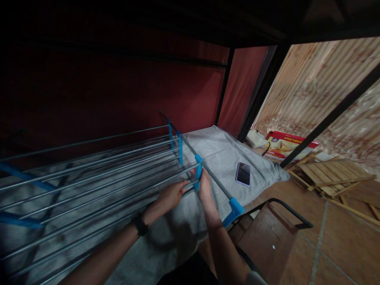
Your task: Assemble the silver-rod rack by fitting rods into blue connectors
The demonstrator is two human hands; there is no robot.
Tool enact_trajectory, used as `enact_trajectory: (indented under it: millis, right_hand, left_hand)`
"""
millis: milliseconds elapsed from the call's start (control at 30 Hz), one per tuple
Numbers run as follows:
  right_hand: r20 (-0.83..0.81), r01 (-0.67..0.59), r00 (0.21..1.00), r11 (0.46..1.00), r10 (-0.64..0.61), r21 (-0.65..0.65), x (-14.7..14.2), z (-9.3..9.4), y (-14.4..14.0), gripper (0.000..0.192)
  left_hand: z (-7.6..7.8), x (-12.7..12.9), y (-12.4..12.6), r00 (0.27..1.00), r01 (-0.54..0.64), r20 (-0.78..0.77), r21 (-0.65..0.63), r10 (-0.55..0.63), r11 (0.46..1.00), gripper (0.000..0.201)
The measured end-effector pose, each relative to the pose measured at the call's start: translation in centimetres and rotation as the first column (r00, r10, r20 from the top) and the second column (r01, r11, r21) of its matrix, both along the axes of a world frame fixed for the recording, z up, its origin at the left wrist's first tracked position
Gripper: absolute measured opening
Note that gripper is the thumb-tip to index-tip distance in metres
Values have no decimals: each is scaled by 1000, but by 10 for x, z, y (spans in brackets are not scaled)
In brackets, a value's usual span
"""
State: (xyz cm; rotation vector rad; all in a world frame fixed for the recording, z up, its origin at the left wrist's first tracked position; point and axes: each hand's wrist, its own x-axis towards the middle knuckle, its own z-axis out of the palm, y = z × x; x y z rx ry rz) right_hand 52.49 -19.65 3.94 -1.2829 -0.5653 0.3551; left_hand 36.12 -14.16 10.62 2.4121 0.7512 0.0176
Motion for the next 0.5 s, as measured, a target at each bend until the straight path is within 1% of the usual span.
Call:
enact_trajectory:
  millis: [133, 300, 433, 500]
  right_hand:
    - [-67, -55, 996, 998, 55, -3, 3, -5, 14, 58]
    - [-70, -9, 998, 999, 5, -53, 9, -14, 16, 52]
    - [-38, -1, 999, 999, -1, -51, 14, -24, 13, 46]
    - [-60, 12, 998, 999, -15, -52, 16, -28, 12, 40]
  left_hand:
    - [0, 3, -1, 1000, 18, -2, 21, -18, 1000, 44]
    - [4, 1, -5, 1000, -6, -16, 14, 7, 1000, 45]
    - [2, -1, -2, 1000, -8, 20, 16, 8, 1000, 46]
    - [3, -2, 0, 999, -13, 29, 15, 12, 1000, 47]
